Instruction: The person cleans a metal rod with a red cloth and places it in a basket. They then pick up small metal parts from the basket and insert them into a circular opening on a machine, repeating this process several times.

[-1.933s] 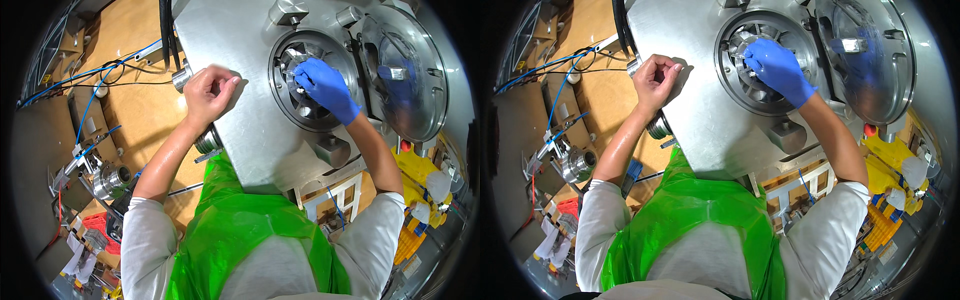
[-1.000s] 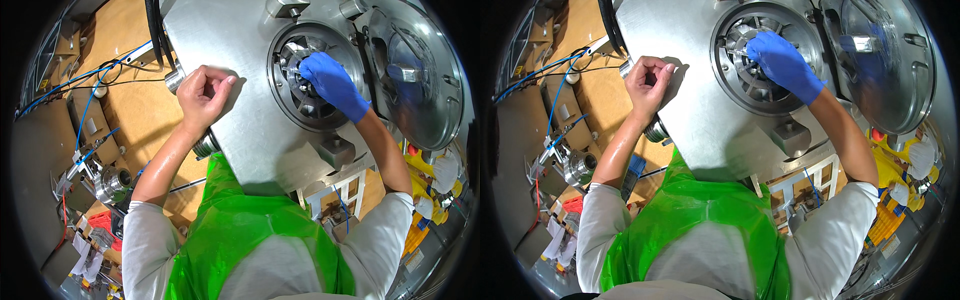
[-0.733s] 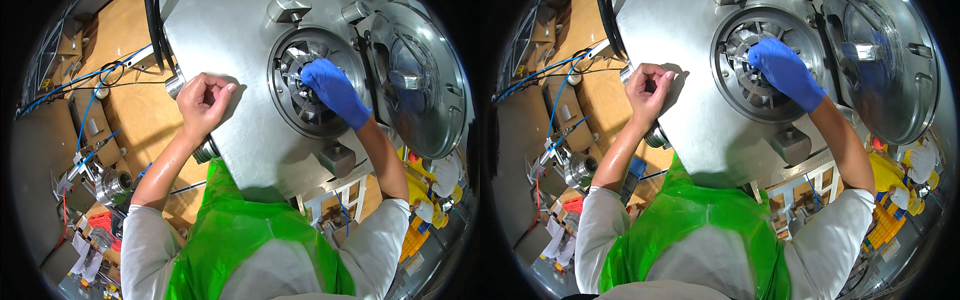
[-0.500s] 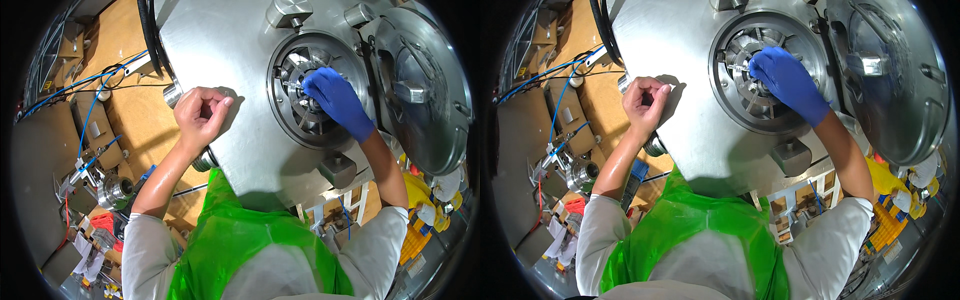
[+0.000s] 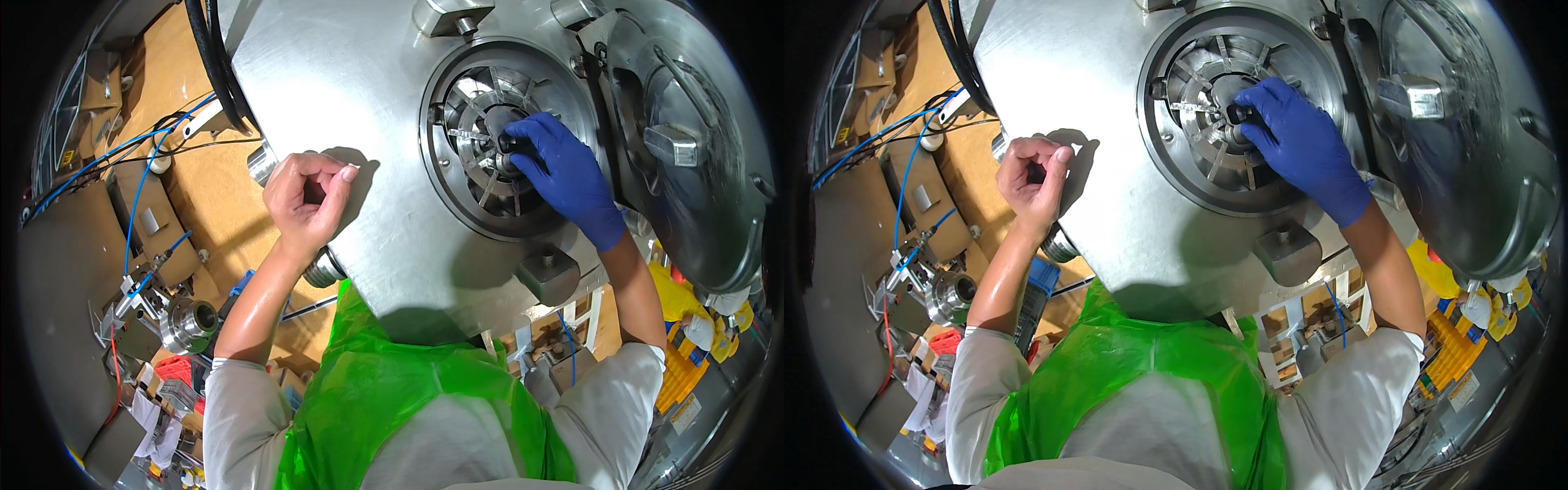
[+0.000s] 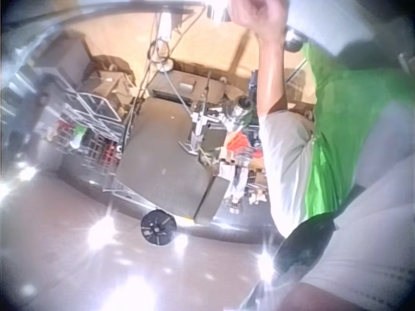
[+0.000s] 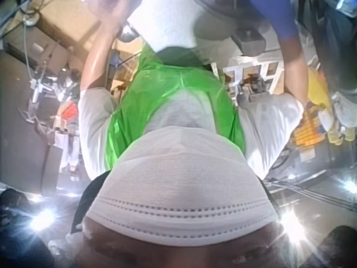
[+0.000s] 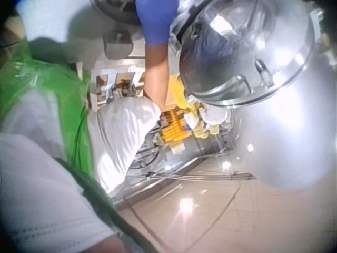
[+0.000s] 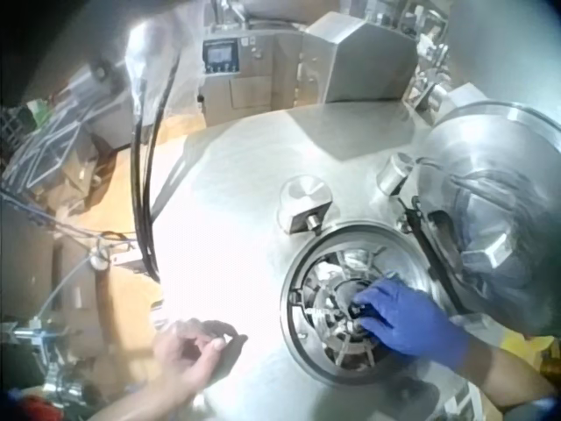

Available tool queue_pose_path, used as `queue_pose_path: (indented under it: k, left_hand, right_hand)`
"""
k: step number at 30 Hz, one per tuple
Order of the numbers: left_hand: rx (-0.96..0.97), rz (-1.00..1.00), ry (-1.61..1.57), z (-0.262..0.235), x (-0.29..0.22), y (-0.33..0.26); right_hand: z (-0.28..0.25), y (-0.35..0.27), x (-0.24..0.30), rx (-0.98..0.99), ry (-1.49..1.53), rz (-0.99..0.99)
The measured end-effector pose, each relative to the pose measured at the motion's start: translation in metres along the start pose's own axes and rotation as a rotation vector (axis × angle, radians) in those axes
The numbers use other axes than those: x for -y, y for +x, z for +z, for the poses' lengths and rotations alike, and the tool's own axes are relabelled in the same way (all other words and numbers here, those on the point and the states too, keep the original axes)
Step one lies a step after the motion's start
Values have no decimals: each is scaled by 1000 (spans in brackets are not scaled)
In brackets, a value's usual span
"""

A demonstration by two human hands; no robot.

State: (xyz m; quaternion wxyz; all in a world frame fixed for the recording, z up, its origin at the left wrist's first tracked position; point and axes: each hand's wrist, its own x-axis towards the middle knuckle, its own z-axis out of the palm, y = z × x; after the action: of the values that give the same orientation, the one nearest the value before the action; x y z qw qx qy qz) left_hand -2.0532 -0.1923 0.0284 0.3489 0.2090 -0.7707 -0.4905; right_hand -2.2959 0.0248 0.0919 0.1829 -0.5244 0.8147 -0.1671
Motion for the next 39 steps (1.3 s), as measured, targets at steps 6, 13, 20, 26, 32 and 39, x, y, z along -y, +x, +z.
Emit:
queue_pose_path:
  k: [6,13,20,26,32,39]
  left_hand:
    - [-15,-37,-55,2,-5,2]
    - [-15,-17,-3,1,-9,4]
    - [-37,-22,-38,3,-11,4]
    - [-64,-11,-46,3,-13,1]
    - [-61,8,-14,5,-5,3]
    - [-29,41,69,-1,-13,6]
  right_hand:
    - [9,-10,-2,1,-85,-84]
    - [9,-12,-5,-1,-52,-132]
    - [10,-14,-1,12,-57,-142]
    - [10,-20,6,28,-58,-108]
    - [9,-20,14,90,-189,-3]
    - [-35,-44,28,-174,-113,46]
